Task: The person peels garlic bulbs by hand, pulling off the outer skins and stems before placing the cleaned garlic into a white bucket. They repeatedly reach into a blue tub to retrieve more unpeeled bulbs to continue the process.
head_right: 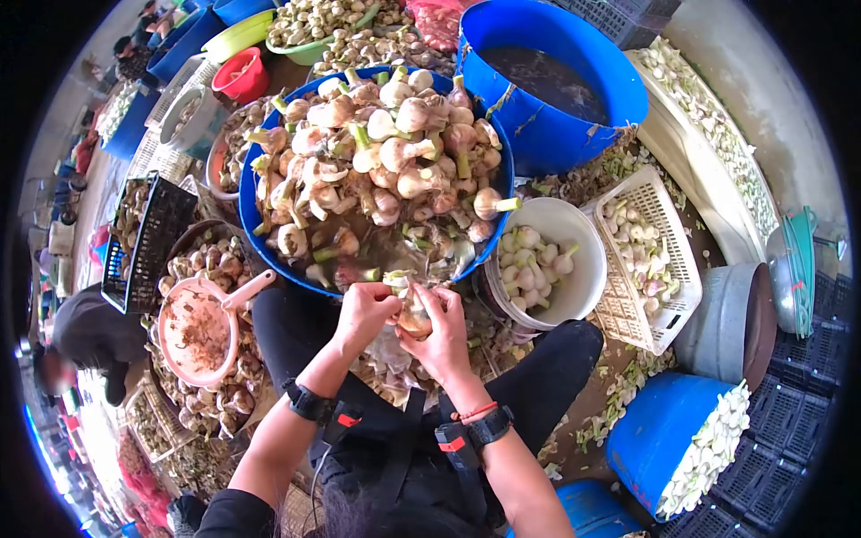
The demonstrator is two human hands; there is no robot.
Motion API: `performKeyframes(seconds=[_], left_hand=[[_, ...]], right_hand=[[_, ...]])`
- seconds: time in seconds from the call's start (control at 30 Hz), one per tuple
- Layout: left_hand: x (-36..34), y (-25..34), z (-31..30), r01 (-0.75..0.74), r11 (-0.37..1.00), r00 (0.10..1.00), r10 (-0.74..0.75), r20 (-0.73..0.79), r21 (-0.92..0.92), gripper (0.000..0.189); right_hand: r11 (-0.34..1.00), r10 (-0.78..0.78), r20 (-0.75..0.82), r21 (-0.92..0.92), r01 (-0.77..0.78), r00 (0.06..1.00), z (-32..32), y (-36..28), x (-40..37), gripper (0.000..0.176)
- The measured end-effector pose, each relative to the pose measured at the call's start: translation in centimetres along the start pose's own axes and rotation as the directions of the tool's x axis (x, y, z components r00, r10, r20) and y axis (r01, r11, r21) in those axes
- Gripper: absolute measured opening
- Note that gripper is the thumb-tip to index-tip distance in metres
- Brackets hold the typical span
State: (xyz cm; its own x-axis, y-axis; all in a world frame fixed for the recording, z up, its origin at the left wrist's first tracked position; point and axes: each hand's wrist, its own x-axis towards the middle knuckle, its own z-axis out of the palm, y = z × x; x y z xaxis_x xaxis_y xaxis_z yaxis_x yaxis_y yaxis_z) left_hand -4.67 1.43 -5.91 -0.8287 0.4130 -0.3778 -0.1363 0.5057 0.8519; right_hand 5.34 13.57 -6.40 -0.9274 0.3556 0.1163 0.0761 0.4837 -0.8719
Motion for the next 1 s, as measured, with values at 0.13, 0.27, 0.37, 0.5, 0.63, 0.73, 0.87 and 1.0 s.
performKeyframes(seconds=[0.13,0.27,0.37,0.5,0.63,0.73,0.87,1.0], left_hand=[[-0.2,-0.6,-0.3,0.268,0.816,0.954,-0.152,0.258,-0.512,0.014],[-0.8,1.1,0.0,0.357,0.748,0.925,-0.197,0.326,-0.560,0.011],[-0.7,0.7,0.2,0.247,0.854,0.944,-0.105,0.313,-0.458,0.014],[-1.4,2.4,-0.3,0.459,0.502,0.853,-0.018,0.521,-0.733,0.023],[-1.3,0.2,0.1,0.486,0.336,0.861,-0.025,0.508,-0.807,0.024],[-1.7,-0.8,-0.2,0.544,0.456,0.795,-0.010,0.606,-0.705,0.036],[-2.4,-1.3,-0.5,0.692,-0.099,0.715,-0.044,0.698,-0.715,0.006],[-0.5,-5.1,0.0,0.573,-0.061,0.816,-0.051,0.576,-0.817,0.016]], right_hand=[[0.708,0.361,0.175,0.588,-0.391,0.916,-1.2,0.6,-0.3,0.061],[0.231,0.420,0.419,0.808,-0.542,0.805,-0.1,1.7,-1.5,0.048],[0.426,0.324,0.393,0.752,-0.503,0.861,-0.2,1.1,-1.5,0.051],[-0.179,0.311,0.664,0.743,-0.644,0.680,-1.6,0.7,-1.2,0.062],[-0.137,0.440,0.725,0.637,-0.758,0.530,-1.5,0.8,-0.1,0.074],[0.174,0.421,0.540,0.740,-0.650,0.728,-0.7,1.5,-1.2,0.056],[0.316,0.312,0.524,0.730,-0.606,0.793,-1.9,2.4,-1.6,0.062],[0.229,0.222,0.554,0.770,-0.595,0.802,-1.9,0.9,-1.5,0.070]])
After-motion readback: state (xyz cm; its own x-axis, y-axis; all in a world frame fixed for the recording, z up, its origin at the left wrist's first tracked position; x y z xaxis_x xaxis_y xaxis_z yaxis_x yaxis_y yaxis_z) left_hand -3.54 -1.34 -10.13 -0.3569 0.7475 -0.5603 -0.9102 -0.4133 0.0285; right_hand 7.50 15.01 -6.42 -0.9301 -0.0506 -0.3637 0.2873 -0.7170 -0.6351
